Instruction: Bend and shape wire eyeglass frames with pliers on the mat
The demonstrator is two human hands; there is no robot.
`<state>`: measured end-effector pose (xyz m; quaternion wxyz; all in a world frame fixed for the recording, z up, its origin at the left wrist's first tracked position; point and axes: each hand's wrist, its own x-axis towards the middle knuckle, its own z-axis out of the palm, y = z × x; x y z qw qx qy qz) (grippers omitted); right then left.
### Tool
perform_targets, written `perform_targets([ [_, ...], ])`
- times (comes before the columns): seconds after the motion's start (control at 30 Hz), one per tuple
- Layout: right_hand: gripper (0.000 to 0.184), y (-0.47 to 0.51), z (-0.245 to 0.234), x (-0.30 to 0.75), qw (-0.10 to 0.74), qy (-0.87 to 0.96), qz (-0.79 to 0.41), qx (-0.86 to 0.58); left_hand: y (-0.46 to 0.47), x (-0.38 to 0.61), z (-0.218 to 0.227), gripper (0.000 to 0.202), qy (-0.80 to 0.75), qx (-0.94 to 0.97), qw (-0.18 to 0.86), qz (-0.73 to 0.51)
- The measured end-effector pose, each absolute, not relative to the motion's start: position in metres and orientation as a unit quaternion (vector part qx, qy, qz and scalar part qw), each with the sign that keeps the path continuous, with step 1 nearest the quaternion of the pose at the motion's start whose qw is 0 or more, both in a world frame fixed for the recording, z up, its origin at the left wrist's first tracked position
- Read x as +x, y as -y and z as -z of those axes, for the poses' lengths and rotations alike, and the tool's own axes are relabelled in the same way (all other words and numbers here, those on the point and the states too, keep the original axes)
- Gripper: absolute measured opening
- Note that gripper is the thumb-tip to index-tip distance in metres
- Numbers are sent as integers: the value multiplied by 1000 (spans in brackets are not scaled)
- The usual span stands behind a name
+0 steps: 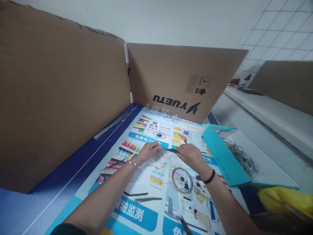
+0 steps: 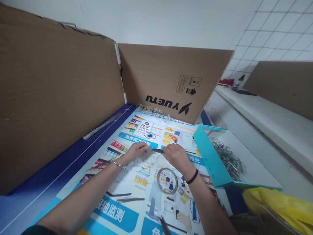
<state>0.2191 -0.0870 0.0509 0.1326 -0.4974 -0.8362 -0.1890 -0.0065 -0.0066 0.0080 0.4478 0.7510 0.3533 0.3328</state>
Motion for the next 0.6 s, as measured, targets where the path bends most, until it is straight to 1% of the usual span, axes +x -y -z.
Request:
perform_targets([
  [0.17,22,89,-55,223,134,838,193,-493,6,-8,-7,22,-388,740,436,-335],
  [0.37,18,91,-60,217,71,864,168,-469,4,-8,-5,26,-392,741,421,-348],
  [0.6,12,93,-61,209,73,872,160,-456,3,-6,-1,25,-391,755,409,-331],
])
